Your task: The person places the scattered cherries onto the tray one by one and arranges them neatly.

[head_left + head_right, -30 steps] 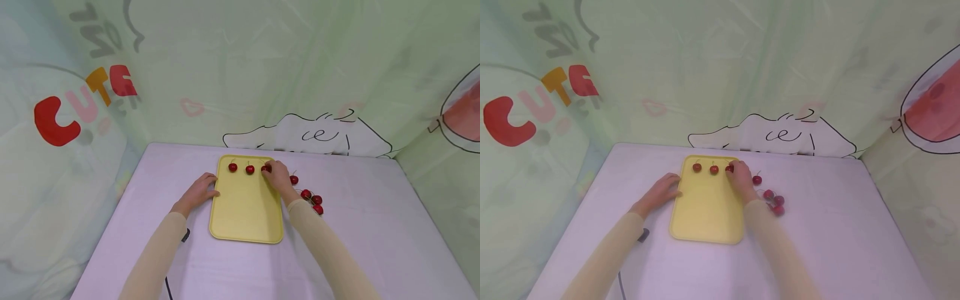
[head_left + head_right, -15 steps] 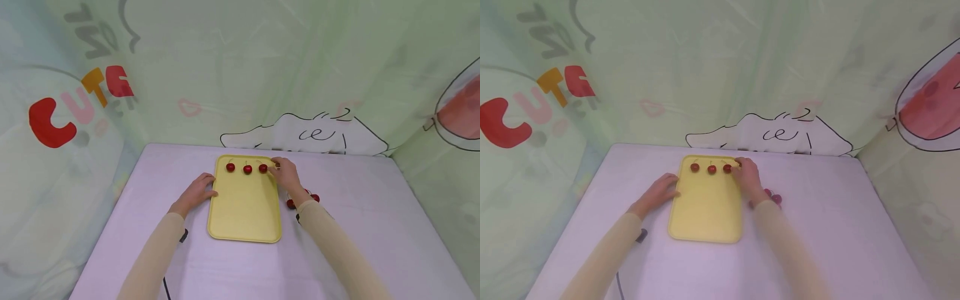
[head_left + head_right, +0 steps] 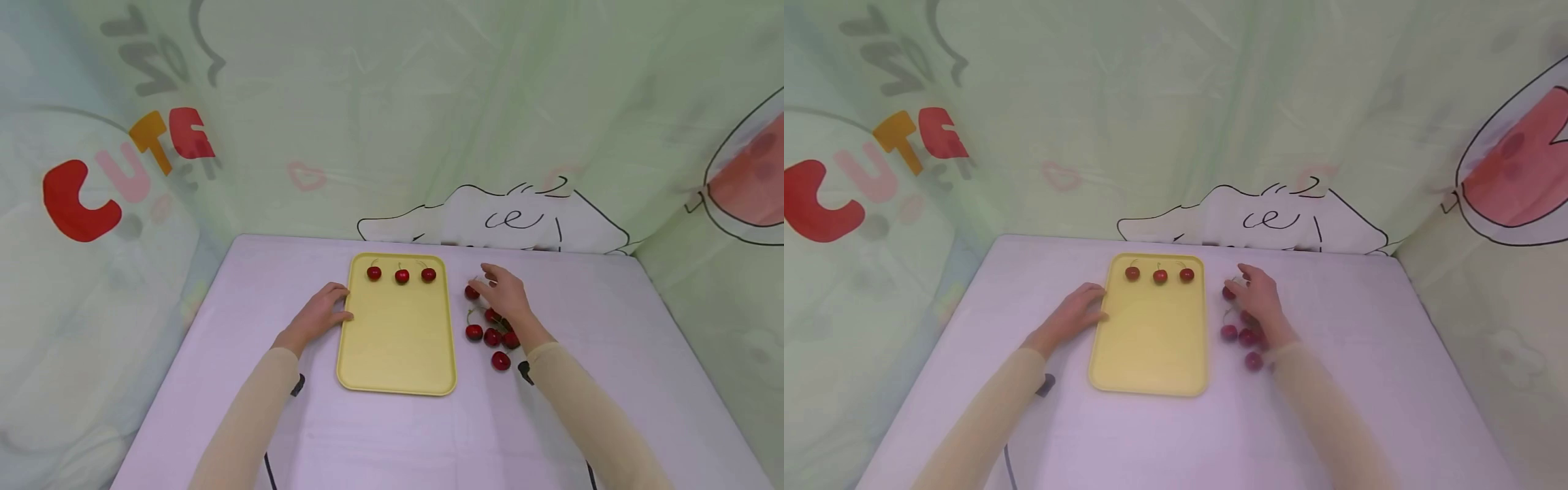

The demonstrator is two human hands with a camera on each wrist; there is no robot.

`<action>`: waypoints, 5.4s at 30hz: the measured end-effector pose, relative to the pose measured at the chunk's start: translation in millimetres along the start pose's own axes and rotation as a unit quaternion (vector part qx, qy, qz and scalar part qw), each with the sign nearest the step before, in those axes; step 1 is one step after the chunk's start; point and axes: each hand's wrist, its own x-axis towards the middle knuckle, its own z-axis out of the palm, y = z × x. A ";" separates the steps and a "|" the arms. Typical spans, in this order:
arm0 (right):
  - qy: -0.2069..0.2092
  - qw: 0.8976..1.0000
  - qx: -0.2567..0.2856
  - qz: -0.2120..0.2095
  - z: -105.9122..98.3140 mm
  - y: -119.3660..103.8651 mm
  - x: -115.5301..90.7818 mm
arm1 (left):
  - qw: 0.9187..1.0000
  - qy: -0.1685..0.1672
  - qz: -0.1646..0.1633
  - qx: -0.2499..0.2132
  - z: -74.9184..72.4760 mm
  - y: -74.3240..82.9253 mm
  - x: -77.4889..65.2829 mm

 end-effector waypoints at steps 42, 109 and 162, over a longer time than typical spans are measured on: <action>-0.012 1.000 0.021 -0.001 14.6 -12.2 3.3 | 1.000 0.016 0.027 0.002 -1.0 -1.9 -2.1; -0.061 0.982 0.043 -0.176 135.3 -120.5 -8.5 | 1.000 -0.001 0.011 -0.003 -2.4 1.2 0.6; 0.002 0.998 0.046 0.038 -28.0 73.2 -69.6 | 1.000 0.001 0.014 0.004 -1.4 -2.0 0.3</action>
